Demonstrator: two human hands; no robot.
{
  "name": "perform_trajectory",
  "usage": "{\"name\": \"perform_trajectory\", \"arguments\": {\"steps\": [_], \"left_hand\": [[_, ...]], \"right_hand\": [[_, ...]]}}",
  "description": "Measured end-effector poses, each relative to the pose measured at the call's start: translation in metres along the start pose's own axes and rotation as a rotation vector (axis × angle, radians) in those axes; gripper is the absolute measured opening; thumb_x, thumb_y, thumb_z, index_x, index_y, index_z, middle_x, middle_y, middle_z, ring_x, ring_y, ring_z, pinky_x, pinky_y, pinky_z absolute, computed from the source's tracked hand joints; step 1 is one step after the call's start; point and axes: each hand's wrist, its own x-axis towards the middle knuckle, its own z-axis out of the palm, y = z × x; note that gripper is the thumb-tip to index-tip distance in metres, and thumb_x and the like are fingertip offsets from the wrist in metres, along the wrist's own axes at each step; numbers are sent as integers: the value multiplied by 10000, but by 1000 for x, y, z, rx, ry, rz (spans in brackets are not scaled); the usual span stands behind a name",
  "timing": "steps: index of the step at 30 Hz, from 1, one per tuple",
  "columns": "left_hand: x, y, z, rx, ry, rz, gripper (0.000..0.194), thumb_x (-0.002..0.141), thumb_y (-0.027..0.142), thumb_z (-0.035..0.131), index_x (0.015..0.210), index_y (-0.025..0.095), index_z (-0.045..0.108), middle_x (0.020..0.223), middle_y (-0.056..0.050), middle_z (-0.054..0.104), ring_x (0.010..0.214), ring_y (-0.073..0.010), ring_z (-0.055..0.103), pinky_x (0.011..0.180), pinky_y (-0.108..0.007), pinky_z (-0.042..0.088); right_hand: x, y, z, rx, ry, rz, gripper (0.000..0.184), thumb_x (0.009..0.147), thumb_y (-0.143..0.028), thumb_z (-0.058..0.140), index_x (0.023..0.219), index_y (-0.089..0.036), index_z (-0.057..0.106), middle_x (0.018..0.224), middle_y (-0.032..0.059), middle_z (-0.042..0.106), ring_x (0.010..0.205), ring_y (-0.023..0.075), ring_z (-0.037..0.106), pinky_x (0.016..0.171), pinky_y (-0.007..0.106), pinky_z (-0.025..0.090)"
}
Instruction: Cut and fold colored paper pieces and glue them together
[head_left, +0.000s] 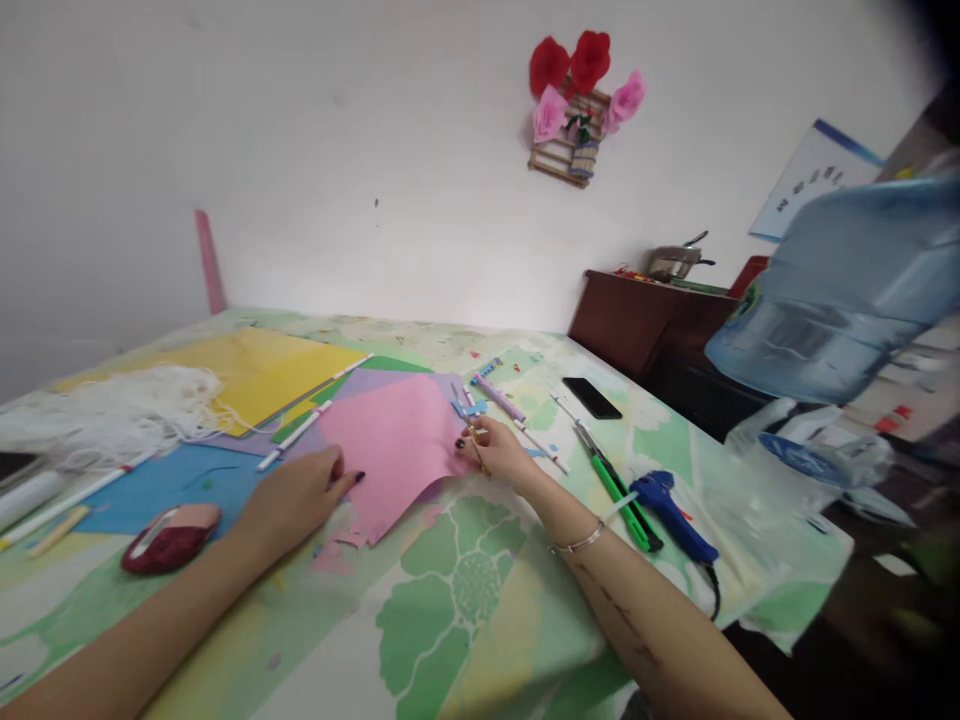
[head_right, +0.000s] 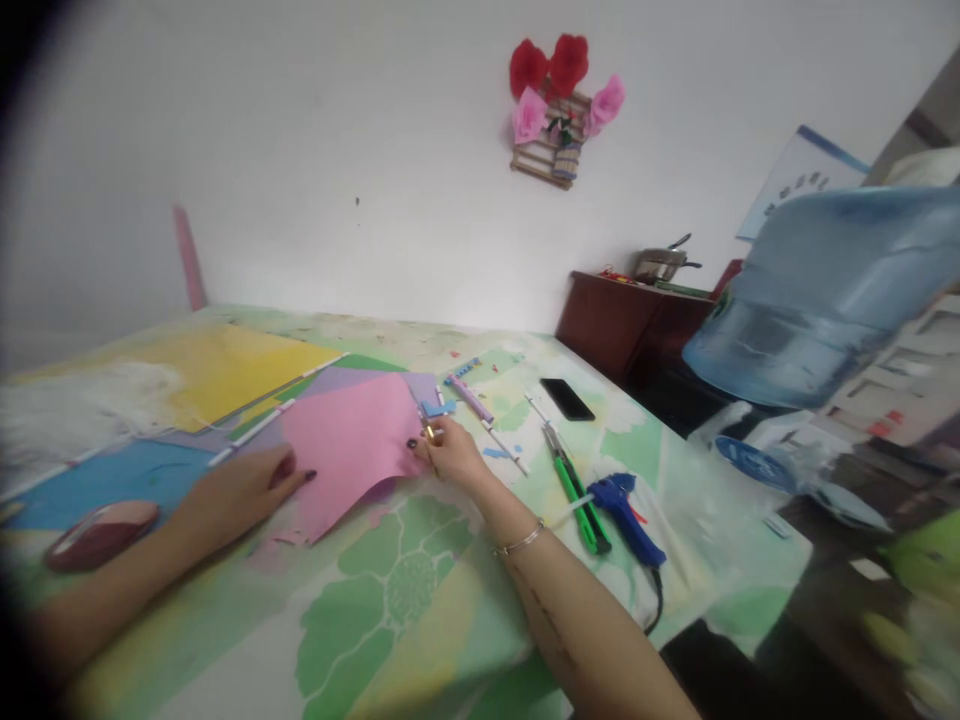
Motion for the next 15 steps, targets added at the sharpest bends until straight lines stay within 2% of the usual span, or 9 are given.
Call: {"name": "perform_trajectory", "arguments": {"steps": [7,11,15], "left_hand": [[3,-4,3,-43,-5,-13,347,850,471,335,634,224,446,672,-56,607,680,-240,583,572,-311,311],[-1,1,-1,-55,-12,-18,352,807,536,402,660,220,454,668,-38,600,670,-225,571,551,-298,303],[0,0,-2,-105,-36,-29,399,689,602,531,770,212,501,729,-20,613,681,-211,572,556,-283,324]], "right_hand": [[-8,-8,4,-29,-83,-32,291,623,-282,759,843,-195,590,714,-22,625,602,107,562,508,193,403],[-12,-11,4,-30,-136,-67,345,574,-272,793,831,-192,577,725,-18,642,609,115,574,516,203,408],[-15,-15,4,-21,-165,-100,377,537,-210,806,818,-195,556,748,-18,670,617,118,598,536,210,421]]}}
